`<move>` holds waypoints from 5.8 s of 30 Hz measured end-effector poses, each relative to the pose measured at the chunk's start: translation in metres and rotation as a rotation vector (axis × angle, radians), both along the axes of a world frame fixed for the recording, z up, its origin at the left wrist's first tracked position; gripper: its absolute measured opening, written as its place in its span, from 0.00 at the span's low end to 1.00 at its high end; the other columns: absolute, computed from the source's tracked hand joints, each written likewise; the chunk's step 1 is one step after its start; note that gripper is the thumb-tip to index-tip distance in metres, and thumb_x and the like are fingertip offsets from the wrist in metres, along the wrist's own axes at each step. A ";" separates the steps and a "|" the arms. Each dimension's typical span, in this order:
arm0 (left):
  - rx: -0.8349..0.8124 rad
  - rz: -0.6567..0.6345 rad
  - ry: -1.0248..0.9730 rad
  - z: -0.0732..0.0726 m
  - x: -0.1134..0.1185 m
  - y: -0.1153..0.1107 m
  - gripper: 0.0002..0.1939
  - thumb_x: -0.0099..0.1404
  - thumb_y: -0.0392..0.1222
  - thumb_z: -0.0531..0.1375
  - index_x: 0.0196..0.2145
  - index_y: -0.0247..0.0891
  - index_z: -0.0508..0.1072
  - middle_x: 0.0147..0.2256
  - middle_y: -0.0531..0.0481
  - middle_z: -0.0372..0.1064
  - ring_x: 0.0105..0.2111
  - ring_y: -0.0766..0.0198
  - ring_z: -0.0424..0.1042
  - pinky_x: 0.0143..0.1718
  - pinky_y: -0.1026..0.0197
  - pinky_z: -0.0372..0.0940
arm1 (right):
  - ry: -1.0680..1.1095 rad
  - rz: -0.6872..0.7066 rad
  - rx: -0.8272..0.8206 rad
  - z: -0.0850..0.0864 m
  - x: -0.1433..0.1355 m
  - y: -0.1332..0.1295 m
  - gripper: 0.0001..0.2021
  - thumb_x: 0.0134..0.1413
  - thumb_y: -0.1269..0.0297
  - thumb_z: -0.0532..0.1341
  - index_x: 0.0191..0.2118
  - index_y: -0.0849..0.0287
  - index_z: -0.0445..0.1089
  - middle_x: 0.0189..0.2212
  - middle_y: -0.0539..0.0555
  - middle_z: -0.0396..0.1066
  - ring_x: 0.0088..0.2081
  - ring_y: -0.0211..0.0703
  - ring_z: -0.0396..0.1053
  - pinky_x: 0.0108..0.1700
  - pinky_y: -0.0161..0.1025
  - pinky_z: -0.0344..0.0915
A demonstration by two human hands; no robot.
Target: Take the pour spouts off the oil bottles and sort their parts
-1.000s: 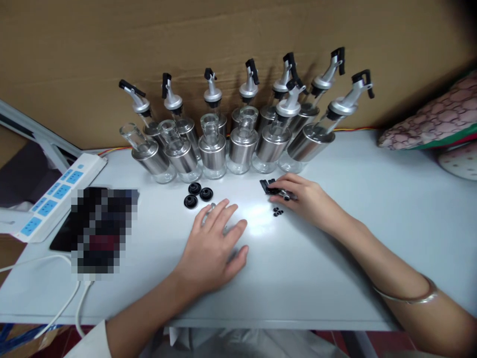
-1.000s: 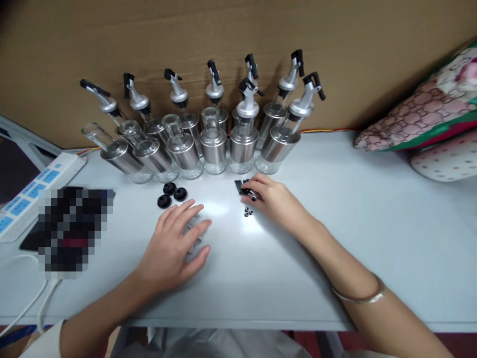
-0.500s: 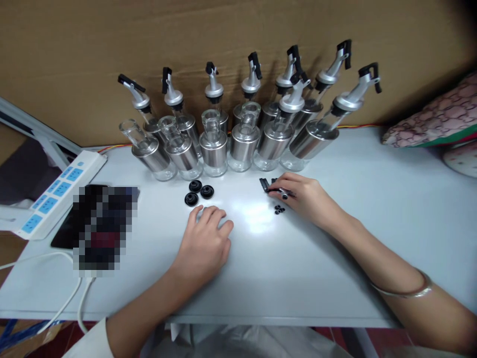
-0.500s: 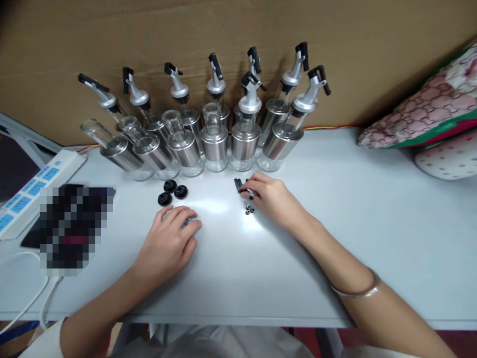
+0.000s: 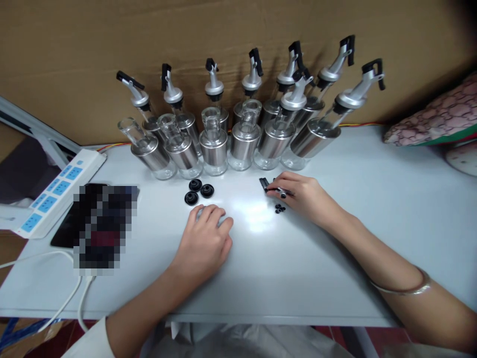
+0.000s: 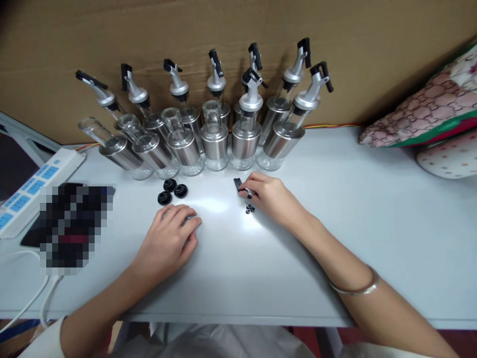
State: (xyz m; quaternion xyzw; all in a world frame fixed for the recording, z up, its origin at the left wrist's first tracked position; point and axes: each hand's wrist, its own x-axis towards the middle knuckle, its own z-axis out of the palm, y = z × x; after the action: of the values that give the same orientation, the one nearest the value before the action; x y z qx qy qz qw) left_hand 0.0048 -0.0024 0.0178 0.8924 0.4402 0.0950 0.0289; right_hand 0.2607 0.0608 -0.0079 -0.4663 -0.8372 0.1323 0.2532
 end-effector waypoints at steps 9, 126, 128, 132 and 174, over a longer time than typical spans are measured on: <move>0.020 0.005 -0.015 -0.003 0.000 -0.001 0.09 0.64 0.32 0.53 0.38 0.35 0.72 0.40 0.44 0.72 0.45 0.53 0.70 0.51 0.47 0.61 | -0.043 -0.058 0.027 0.002 0.008 0.000 0.08 0.60 0.64 0.58 0.32 0.59 0.73 0.29 0.54 0.71 0.25 0.39 0.67 0.30 0.38 0.66; -1.418 0.058 -1.277 -0.012 0.026 -0.023 0.18 0.61 0.52 0.64 0.42 0.38 0.67 0.37 0.49 0.68 0.30 0.69 0.65 0.35 0.61 0.60 | 0.253 0.373 0.041 0.039 -0.033 -0.052 0.19 0.69 0.67 0.44 0.23 0.55 0.56 0.16 0.46 0.57 0.19 0.36 0.53 0.25 0.36 0.53; -1.396 0.073 -1.273 -0.013 0.025 -0.023 0.17 0.61 0.50 0.64 0.43 0.39 0.66 0.39 0.49 0.67 0.30 0.69 0.65 0.35 0.61 0.60 | 0.293 0.322 0.073 0.039 -0.030 -0.050 0.19 0.69 0.67 0.44 0.23 0.55 0.55 0.15 0.46 0.56 0.18 0.37 0.54 0.24 0.37 0.54; -1.426 0.030 -1.297 -0.013 0.025 -0.024 0.15 0.64 0.48 0.62 0.44 0.39 0.65 0.41 0.48 0.65 0.30 0.70 0.65 0.35 0.61 0.61 | 0.380 0.083 0.077 0.039 -0.021 -0.047 0.13 0.65 0.68 0.52 0.28 0.55 0.65 0.20 0.49 0.67 0.22 0.38 0.65 0.26 0.37 0.62; -1.408 0.061 -1.214 -0.007 0.025 -0.024 0.14 0.63 0.48 0.62 0.41 0.38 0.65 0.34 0.51 0.64 0.31 0.68 0.63 0.36 0.61 0.59 | -0.043 -0.061 -0.158 0.043 0.025 -0.016 0.08 0.55 0.59 0.56 0.33 0.54 0.71 0.26 0.53 0.68 0.26 0.43 0.66 0.30 0.41 0.62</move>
State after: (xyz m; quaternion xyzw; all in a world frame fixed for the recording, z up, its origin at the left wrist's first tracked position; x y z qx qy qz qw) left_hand 0.0300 -0.0263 0.0105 0.4547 0.3293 0.2573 0.7865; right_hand 0.2860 0.0449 0.0347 -0.5128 -0.8149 0.1803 0.2013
